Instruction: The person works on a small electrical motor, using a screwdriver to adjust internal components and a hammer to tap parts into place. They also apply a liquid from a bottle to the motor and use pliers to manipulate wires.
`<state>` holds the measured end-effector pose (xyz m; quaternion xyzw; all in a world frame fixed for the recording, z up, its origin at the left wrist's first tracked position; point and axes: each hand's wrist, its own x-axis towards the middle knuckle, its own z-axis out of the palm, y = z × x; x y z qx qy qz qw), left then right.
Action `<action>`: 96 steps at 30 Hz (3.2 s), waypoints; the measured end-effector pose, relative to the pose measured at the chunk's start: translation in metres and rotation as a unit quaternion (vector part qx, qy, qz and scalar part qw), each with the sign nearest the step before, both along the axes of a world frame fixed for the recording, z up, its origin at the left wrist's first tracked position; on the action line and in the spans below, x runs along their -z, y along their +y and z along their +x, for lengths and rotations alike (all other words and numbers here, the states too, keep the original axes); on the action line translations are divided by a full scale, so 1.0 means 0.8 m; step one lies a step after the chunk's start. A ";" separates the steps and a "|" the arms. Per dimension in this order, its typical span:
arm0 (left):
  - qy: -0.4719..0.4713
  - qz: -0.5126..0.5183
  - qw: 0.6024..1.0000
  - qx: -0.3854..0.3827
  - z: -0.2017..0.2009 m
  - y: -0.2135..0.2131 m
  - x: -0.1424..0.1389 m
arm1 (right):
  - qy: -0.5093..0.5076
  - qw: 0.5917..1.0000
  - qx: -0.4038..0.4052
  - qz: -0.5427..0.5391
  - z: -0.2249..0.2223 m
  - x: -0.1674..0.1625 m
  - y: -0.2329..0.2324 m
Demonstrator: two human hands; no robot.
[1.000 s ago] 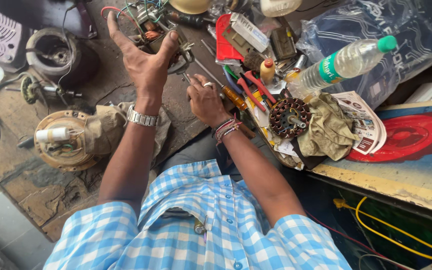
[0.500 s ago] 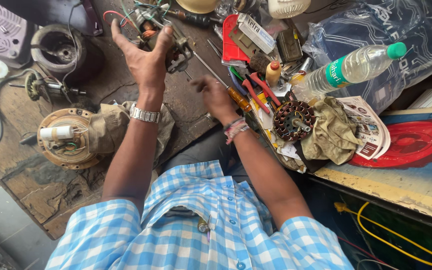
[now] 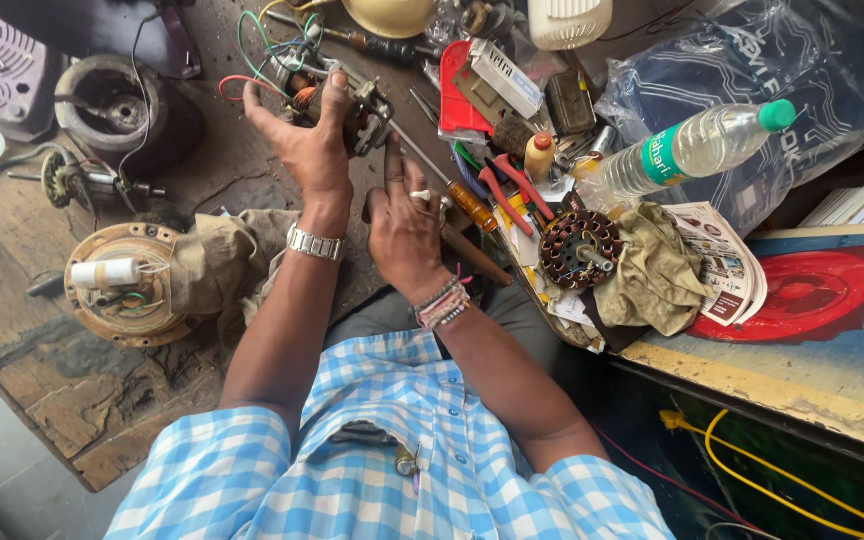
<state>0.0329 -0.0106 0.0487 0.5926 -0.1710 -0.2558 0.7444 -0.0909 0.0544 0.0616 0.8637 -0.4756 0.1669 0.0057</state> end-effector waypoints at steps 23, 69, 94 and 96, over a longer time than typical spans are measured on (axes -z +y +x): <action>0.120 -0.094 0.988 0.033 0.029 -0.008 -0.012 | -0.104 0.959 -0.252 0.080 0.047 0.082 0.055; 0.627 -0.066 0.749 0.202 -0.052 0.050 0.036 | -0.107 0.993 -0.047 -0.002 -0.045 -0.079 -0.049; 0.620 -0.045 0.754 0.212 -0.040 0.056 0.030 | -0.097 0.990 -0.087 0.052 -0.058 -0.087 -0.054; 0.597 -0.063 0.765 0.231 -0.040 0.055 0.031 | -0.122 0.982 -0.144 -0.027 -0.059 -0.088 -0.053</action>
